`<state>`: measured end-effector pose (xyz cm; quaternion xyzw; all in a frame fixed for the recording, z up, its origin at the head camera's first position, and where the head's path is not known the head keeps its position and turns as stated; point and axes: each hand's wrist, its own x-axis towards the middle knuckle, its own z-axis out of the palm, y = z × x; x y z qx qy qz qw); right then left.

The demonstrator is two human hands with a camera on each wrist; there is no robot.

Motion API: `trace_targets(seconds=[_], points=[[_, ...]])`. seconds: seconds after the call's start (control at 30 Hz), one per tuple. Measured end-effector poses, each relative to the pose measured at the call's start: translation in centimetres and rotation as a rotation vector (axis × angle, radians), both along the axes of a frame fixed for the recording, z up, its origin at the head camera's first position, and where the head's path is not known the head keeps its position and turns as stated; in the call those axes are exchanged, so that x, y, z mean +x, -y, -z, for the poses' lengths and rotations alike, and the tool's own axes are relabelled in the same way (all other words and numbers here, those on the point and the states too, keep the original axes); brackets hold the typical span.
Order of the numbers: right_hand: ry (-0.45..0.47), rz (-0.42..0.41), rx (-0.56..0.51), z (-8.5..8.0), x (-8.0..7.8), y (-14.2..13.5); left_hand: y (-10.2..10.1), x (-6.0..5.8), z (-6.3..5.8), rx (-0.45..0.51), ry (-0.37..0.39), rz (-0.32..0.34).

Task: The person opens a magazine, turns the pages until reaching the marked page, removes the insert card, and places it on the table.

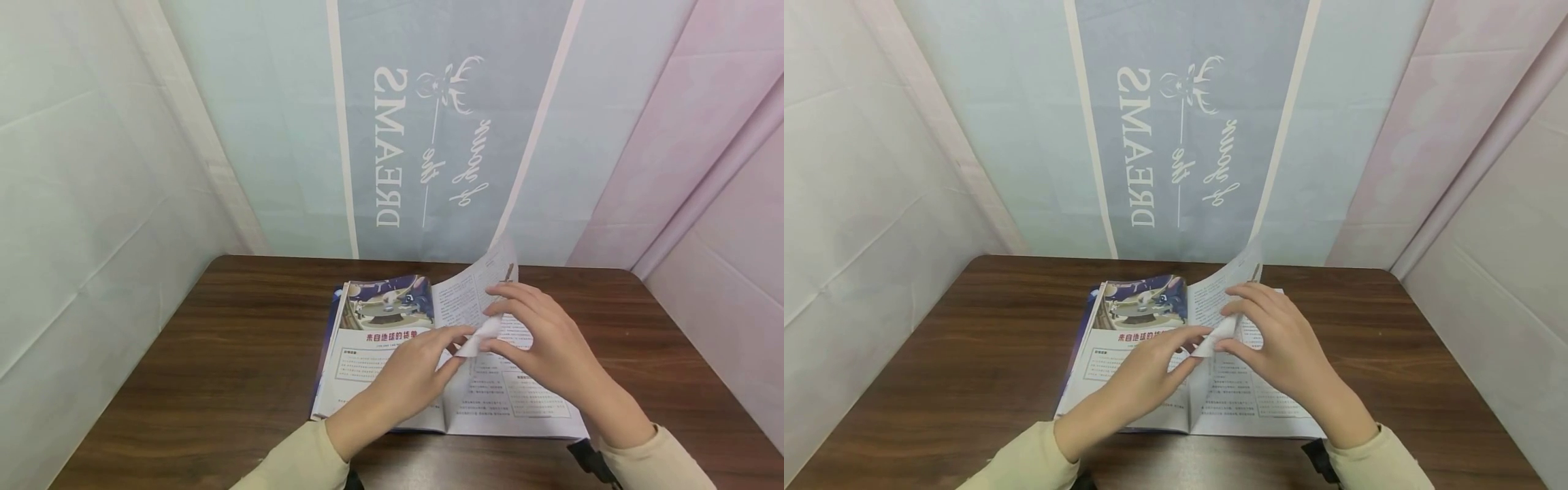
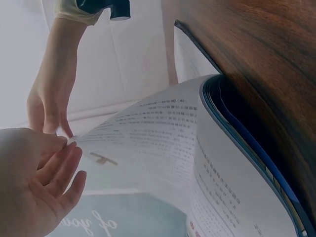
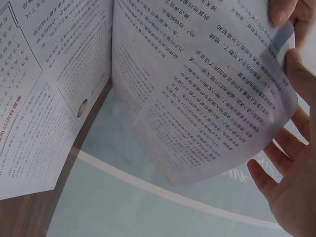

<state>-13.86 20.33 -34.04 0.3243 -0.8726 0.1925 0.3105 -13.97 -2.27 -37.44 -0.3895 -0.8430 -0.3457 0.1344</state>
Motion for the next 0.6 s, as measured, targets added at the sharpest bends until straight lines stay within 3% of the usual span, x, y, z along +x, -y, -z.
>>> trace_targets(seconds=[0.23, 0.6], points=[[-0.003, -0.003, -0.057, -0.1, 0.3, -0.2, 0.8, -0.4, 0.3, -0.003, 0.137, -0.062], [0.01, 0.015, -0.027, 1.1, 0.5, -1.7, 3.6, -0.7, 1.2, 0.06, 0.297, -0.178]])
